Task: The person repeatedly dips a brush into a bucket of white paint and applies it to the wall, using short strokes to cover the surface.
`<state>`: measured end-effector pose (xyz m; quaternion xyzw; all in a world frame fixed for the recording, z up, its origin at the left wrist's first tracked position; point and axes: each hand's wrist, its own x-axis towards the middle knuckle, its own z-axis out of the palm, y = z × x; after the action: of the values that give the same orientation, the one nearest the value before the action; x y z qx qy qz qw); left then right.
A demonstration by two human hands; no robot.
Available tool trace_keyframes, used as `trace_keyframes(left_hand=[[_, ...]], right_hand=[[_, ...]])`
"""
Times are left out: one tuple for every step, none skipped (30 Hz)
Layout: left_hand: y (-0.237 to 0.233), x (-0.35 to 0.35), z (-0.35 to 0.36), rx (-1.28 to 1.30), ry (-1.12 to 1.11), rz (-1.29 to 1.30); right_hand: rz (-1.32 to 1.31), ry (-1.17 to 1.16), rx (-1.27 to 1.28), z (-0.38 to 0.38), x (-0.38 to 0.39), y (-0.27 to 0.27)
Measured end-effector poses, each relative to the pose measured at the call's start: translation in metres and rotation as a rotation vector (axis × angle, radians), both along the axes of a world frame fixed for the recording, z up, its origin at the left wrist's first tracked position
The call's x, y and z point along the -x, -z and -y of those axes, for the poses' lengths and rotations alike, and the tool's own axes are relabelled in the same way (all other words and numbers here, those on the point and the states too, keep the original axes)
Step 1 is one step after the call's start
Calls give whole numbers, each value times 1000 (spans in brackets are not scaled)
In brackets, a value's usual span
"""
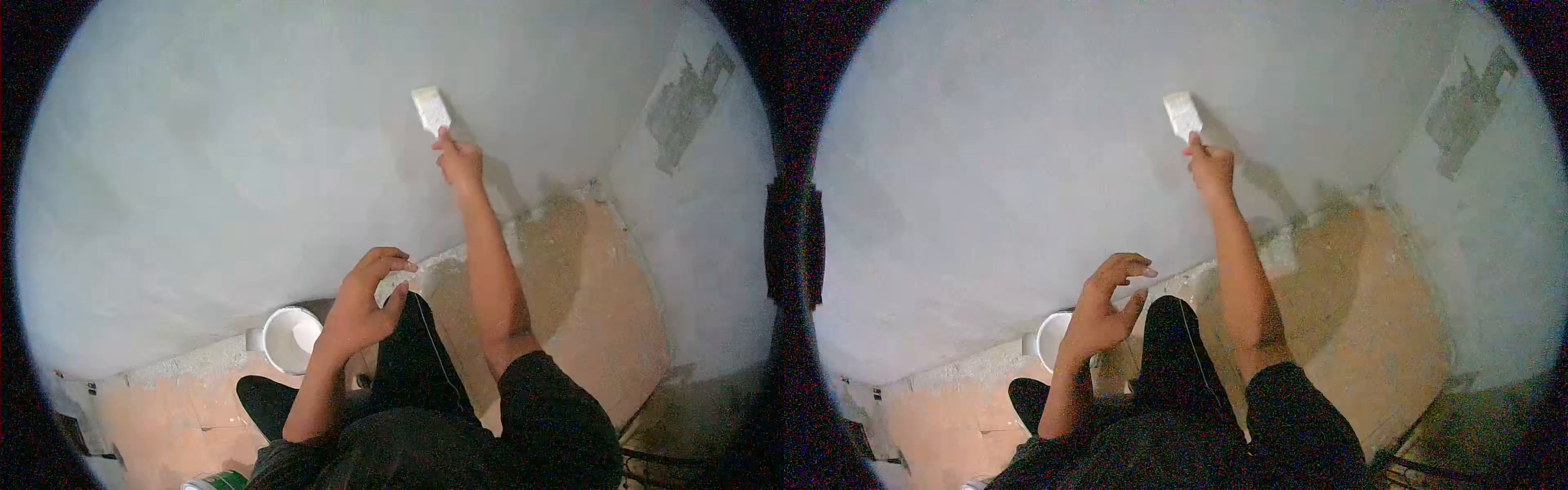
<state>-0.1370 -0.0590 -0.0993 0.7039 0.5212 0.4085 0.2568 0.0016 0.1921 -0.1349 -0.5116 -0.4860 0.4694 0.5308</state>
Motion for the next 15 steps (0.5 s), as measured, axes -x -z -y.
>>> trace_keyframes(left_hand=[[-4,-6,-8,2,13,0],[-5,-9,-15,8,12,2],[-5,-9,-15,12,10,4],[-5,-10,-16,16,6,4],[-7,-11,-18,15,7,3],[-11,-14,-19,18,10,26],[-7,-27,10,-5,19,34],[-10,-27,14,-3,17,33],[-9,-28,16,-18,20,26],[-9,-30,19,-31,23,18],[-9,-32,22,-29,24,17],[-10,-26,18,-14,15,17],[-8,-23,16,-2,7,16],[-6,-10,11,1,4,17],[-3,-4,9,0,13,22]], right_hand=[[-31,-58,58,-19,0,24],[-61,-115,120,-34,2,51],[-93,-143,144,-36,7,76],[-126,-171,168,-37,10,101],[-142,-183,173,-36,10,124],[-158,-196,175,-34,9,143],[-173,-195,143,-6,-1,158],[-200,-192,229,4,-1,168],[-226,-188,314,10,-2,179],[-228,-188,317,10,-5,193],[-178,-184,463,10,-9,205],[-127,-180,610,5,-5,218],[-63,-133,638,14,-2,212],[-62,-135,642,12,11,211],[34,-93,610,10,16,209]])
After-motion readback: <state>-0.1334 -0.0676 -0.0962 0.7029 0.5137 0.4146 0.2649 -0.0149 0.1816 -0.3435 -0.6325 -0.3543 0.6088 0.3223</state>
